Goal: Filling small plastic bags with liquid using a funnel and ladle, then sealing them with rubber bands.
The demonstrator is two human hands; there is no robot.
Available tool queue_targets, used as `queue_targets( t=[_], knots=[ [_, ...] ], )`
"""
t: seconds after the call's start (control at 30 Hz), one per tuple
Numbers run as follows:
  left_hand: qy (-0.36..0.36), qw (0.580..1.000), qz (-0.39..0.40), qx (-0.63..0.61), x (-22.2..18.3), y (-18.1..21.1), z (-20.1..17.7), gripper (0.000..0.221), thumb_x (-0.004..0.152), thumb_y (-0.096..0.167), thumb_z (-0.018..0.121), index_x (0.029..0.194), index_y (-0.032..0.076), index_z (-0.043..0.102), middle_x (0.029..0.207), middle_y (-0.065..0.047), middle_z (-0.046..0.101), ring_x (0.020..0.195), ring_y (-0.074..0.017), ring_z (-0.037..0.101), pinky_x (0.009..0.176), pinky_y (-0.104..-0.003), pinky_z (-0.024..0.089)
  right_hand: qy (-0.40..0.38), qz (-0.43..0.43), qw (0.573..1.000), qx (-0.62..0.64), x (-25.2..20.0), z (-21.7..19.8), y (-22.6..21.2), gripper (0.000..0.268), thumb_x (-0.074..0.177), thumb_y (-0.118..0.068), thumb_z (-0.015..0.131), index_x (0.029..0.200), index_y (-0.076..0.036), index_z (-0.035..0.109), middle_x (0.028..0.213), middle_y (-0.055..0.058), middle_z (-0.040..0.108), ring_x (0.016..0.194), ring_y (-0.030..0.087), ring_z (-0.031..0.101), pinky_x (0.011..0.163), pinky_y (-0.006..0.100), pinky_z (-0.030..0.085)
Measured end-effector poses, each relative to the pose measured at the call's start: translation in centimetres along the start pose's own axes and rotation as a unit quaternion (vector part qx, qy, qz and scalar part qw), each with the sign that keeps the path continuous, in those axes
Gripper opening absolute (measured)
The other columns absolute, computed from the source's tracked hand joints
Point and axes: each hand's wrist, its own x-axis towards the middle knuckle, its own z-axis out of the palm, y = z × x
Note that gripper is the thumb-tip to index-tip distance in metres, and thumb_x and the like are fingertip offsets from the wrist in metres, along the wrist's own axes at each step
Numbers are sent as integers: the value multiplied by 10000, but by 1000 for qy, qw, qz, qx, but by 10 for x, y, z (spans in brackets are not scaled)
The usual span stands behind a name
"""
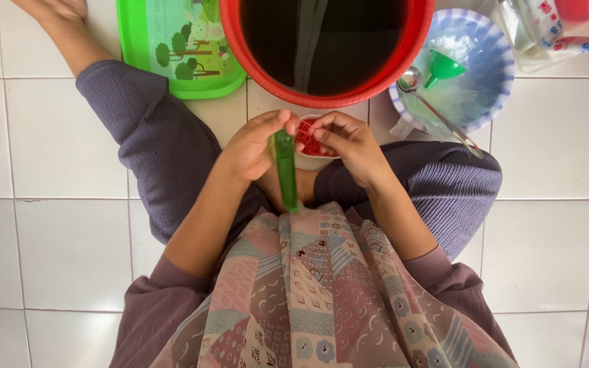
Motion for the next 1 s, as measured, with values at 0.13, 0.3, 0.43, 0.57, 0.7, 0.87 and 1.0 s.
queue_targets(
  t=[0.13,0.3,0.43,0.57,0.7,0.87,1.0],
  knots=[
    [42,967,90,234,-38,47,23,228,1001,215,705,849,46,728,721,17,547,771,-89,594,718,-307,606,-118,171,937,280,6,18,2,160,949,-161,633,1064,-52,660,819,11,594,666,99,637,638,237,517],
    [191,727,190,632,-5,81,41,344,1047,448,603,836,214,740,799,-29,447,840,-244,527,820,-439,487,-154,198,908,336,27,48,-38,183,989,-267,586,965,-91,632,770,15,599,640,146,646,662,266,490],
    [78,731,417,535,5,108,122,286,1008,306,586,855,160,779,845,42,666,842,-143,590,775,-328,443,-135,-5,790,598,29,47,-98,190,1005,-182,557,840,-90,546,748,19,507,669,132,491,663,246,437],
    [-222,782,375,445,-40,141,172,220,1063,240,571,1008,104,736,891,22,599,876,-93,519,828,-247,449,-324,-53,735,594,20,52,-85,277,972,-305,600,728,-202,519,627,-64,468,554,111,454,669,309,383],
    [-131,834,287,453,-8,149,141,215,1021,310,610,884,208,740,842,63,530,827,-74,552,844,-251,458,-277,-62,758,587,71,10,-105,222,986,-223,601,773,-162,577,683,-41,534,615,98,496,690,265,425],
    [-117,718,444,523,15,149,148,267,1011,295,628,868,124,776,820,-6,629,761,-119,595,722,-291,449,-211,-158,765,588,51,-1,-126,304,971,-194,627,725,-139,456,701,-9,434,671,111,409,684,237,385],
    [-250,712,420,505,-10,149,180,293,1047,195,576,825,58,708,777,-18,597,719,-114,571,706,-256,472,-330,-96,757,556,63,29,-63,246,887,-141,502,646,-188,522,565,-68,440,526,91,434,547,230,389]
  ],
)
